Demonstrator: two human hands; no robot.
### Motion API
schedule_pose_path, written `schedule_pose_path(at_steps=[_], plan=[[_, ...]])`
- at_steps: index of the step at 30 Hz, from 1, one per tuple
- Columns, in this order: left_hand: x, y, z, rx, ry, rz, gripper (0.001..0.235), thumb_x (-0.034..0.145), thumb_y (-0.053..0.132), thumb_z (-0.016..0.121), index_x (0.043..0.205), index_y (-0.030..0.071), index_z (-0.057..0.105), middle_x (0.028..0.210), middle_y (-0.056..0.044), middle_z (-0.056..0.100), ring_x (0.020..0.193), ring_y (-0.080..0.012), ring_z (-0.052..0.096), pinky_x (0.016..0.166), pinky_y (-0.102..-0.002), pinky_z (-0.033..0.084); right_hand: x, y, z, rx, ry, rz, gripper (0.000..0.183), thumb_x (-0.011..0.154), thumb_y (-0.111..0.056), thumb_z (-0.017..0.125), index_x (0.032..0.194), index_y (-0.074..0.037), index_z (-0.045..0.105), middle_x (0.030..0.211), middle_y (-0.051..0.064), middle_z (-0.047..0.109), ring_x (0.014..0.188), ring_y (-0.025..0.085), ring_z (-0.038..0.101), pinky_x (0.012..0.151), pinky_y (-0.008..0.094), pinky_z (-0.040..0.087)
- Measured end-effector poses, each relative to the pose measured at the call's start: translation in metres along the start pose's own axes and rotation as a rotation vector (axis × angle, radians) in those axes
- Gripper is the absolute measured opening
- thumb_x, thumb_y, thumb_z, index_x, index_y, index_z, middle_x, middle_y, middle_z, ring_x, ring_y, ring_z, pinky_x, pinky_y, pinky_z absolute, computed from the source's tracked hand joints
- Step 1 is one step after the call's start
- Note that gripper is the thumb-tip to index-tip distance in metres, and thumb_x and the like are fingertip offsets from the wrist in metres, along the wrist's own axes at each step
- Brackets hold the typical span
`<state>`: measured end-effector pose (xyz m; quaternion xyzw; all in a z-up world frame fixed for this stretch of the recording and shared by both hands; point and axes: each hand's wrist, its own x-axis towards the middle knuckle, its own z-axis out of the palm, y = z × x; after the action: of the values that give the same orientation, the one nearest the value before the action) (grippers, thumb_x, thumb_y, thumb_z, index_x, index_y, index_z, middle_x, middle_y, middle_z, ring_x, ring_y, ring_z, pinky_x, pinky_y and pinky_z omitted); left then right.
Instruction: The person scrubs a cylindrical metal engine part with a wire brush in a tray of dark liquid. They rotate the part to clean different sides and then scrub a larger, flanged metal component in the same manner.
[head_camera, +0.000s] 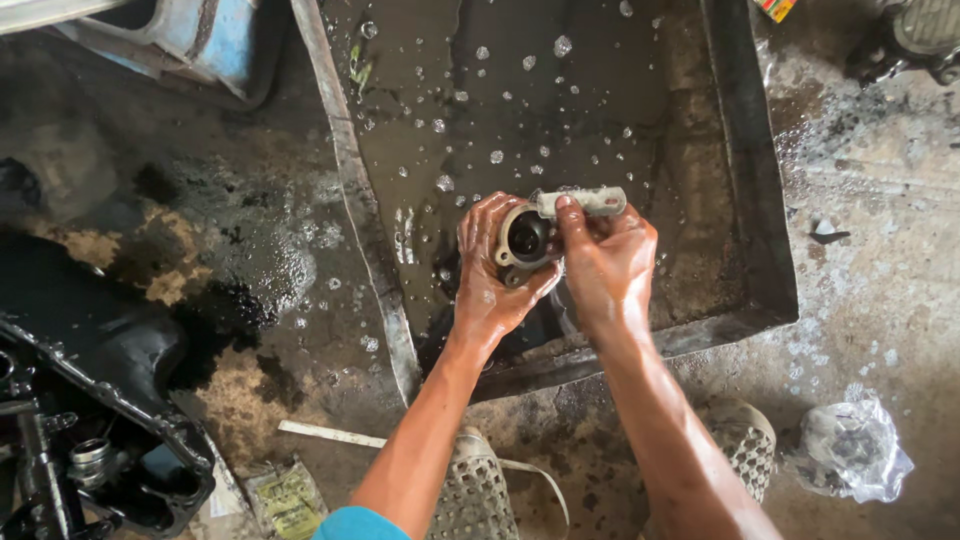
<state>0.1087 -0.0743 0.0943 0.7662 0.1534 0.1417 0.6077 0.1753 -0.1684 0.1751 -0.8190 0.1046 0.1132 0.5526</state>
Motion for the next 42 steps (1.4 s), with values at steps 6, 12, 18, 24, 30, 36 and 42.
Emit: schedule_pose_path(at_steps=[6, 12, 18, 24, 30, 36, 42], plan=[[0.0, 0.0, 0.002, 0.097, 0.044, 0.086, 0.074, 0.064, 0.017, 0.092, 0.129, 0.011, 0.056, 0.135, -0.01, 0.053, 0.132, -0.0327, 0.046, 0.116, -0.046, 0.038, 0.0, -0.003, -0.001, -0.173, 0.004, -0.057, 0.016, 0.096, -0.016, 0.072, 0.096, 0.0, 0.074, 0.083, 0.007, 0.076, 0.068, 0.011, 0.068, 0.061, 0.03, 0.055], [-0.001, 0.003, 0.005, 0.101, 0.044, 0.071, 0.07, 0.069, 0.019, 0.089, 0.13, 0.011, 0.057, 0.135, -0.01, 0.056, 0.133, -0.0331, 0.048, 0.115, -0.045, 0.038, 0.001, 0.003, 0.004, -0.019, 0.067, -0.003, 0.014, 0.096, -0.013, 0.071, 0.093, 0.0, 0.071, 0.081, 0.006, 0.075, 0.068, 0.01, 0.068, 0.061, 0.029, 0.055], [0.0, 0.006, 0.004, 0.126, 0.059, 0.107, 0.073, 0.067, 0.022, 0.092, 0.13, 0.01, 0.057, 0.132, -0.01, 0.057, 0.133, -0.0349, 0.047, 0.115, -0.047, 0.035, -0.001, 0.012, 0.007, 0.027, 0.086, -0.05, 0.013, 0.096, -0.012, 0.071, 0.094, 0.001, 0.071, 0.08, 0.003, 0.075, 0.068, 0.009, 0.068, 0.062, 0.026, 0.056], [0.003, 0.011, 0.004, 0.057, 0.065, 0.038, 0.072, 0.065, 0.023, 0.092, 0.127, 0.012, 0.059, 0.132, -0.01, 0.056, 0.13, -0.0328, 0.049, 0.112, -0.046, 0.04, -0.002, 0.015, 0.012, 0.113, 0.077, 0.03, 0.013, 0.096, -0.013, 0.07, 0.094, 0.0, 0.072, 0.08, 0.005, 0.074, 0.066, 0.014, 0.066, 0.06, 0.033, 0.054], [0.004, 0.006, 0.004, 0.082, 0.066, 0.039, 0.071, 0.065, 0.02, 0.089, 0.128, 0.011, 0.058, 0.134, -0.011, 0.056, 0.129, -0.0328, 0.048, 0.113, -0.044, 0.039, 0.001, 0.014, 0.013, -0.105, 0.115, -0.28, 0.015, 0.098, -0.014, 0.072, 0.098, 0.001, 0.074, 0.089, 0.007, 0.077, 0.078, 0.014, 0.07, 0.07, 0.031, 0.056], [0.009, 0.003, -0.001, 0.157, 0.053, 0.165, 0.066, 0.072, 0.021, 0.088, 0.129, 0.013, 0.057, 0.13, -0.008, 0.059, 0.13, -0.032, 0.053, 0.114, -0.044, 0.039, -0.001, 0.006, 0.012, -0.178, 0.085, -0.116, 0.014, 0.096, -0.015, 0.073, 0.096, 0.0, 0.075, 0.08, 0.006, 0.076, 0.069, 0.011, 0.069, 0.064, 0.03, 0.055], [0.03, 0.002, -0.022, 0.091, -0.168, 0.121, 0.07, 0.063, 0.015, 0.087, 0.127, 0.015, 0.06, 0.13, -0.007, 0.061, 0.125, -0.031, 0.054, 0.111, -0.044, 0.04, 0.017, 0.014, 0.004, -0.13, -0.172, -0.278, 0.013, 0.098, -0.014, 0.071, 0.1, -0.001, 0.073, 0.087, 0.005, 0.077, 0.075, 0.01, 0.07, 0.067, 0.028, 0.058]])
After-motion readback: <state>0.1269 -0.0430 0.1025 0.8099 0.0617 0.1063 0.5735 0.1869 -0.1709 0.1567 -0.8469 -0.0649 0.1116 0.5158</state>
